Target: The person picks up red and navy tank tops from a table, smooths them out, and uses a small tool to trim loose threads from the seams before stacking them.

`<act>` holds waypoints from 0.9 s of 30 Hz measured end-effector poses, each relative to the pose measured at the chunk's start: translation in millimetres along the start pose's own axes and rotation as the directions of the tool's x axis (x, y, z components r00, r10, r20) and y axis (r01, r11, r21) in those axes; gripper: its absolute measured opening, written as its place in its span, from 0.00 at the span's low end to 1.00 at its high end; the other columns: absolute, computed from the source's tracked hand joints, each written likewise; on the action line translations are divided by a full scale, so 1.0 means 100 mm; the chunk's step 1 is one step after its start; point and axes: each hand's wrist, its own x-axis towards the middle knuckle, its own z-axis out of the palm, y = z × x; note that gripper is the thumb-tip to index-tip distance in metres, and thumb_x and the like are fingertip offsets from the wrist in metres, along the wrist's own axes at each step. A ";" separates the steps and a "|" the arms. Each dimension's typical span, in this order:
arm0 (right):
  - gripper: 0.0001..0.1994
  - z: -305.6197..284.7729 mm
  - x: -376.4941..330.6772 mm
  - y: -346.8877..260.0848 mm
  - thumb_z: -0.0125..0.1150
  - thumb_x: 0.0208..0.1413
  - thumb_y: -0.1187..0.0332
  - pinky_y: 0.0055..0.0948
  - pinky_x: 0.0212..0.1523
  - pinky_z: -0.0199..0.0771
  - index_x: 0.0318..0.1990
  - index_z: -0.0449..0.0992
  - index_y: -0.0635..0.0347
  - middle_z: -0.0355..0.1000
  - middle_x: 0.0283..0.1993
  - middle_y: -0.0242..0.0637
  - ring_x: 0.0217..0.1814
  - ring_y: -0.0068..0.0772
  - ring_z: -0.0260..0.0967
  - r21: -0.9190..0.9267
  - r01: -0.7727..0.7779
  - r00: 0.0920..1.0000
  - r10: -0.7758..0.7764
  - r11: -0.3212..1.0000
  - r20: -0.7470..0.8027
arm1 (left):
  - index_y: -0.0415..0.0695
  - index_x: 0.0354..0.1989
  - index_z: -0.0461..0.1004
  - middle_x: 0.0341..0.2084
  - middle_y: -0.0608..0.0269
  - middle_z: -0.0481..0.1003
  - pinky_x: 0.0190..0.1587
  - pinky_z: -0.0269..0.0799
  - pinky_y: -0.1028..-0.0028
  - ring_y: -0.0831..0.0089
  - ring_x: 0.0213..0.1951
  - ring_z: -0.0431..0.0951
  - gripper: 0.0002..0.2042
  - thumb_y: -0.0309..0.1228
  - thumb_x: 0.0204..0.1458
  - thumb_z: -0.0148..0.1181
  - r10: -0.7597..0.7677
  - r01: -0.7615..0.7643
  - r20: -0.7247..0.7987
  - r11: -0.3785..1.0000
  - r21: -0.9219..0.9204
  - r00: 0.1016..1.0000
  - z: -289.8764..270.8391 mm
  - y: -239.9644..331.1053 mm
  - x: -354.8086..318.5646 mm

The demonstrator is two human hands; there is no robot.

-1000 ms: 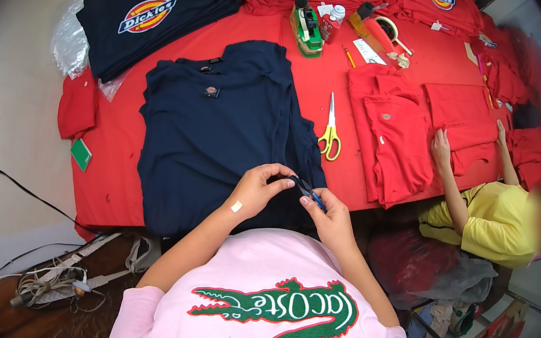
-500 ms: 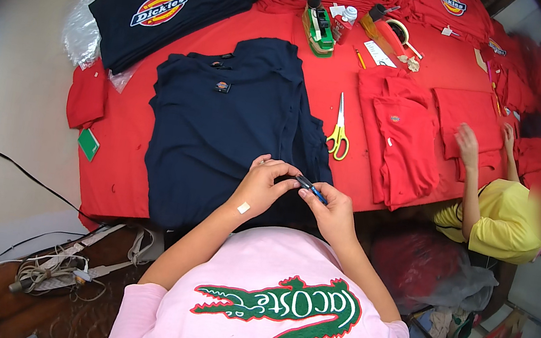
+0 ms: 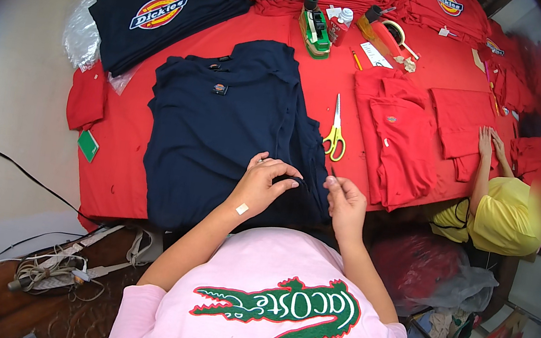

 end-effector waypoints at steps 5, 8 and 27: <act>0.13 -0.04 -0.10 -0.17 0.74 0.65 0.62 0.25 0.30 0.65 0.42 0.85 0.65 0.70 0.25 0.22 0.30 0.14 0.63 -0.425 0.166 0.970 -0.071 0.890 0.231 | 0.47 0.42 0.86 0.37 0.67 0.83 0.77 0.53 0.53 0.69 0.48 0.82 0.05 0.29 0.58 0.70 0.071 -0.067 -0.059 0.995 0.068 0.996 0.04 -0.02 -0.03; 0.14 0.02 -0.16 -0.24 0.75 0.63 0.60 0.26 0.28 0.62 0.40 0.86 0.64 0.68 0.23 0.25 0.27 0.14 0.61 -0.481 0.130 0.958 0.014 0.867 0.285 | 0.47 0.41 0.85 0.35 0.67 0.82 0.76 0.53 0.52 0.69 0.47 0.82 0.06 0.25 0.56 0.70 0.145 -0.131 -0.100 0.982 0.136 0.984 0.05 -0.01 -0.02; 0.13 0.11 -0.20 -0.29 0.74 0.63 0.62 0.26 0.27 0.59 0.40 0.86 0.65 0.70 0.22 0.23 0.26 0.13 0.61 -0.467 0.104 0.963 0.028 0.878 0.268 | 0.49 0.40 0.86 0.34 0.69 0.82 0.75 0.56 0.51 0.70 0.46 0.82 0.08 0.24 0.53 0.72 0.217 -0.192 -0.151 0.967 0.165 0.964 0.07 -0.05 -0.06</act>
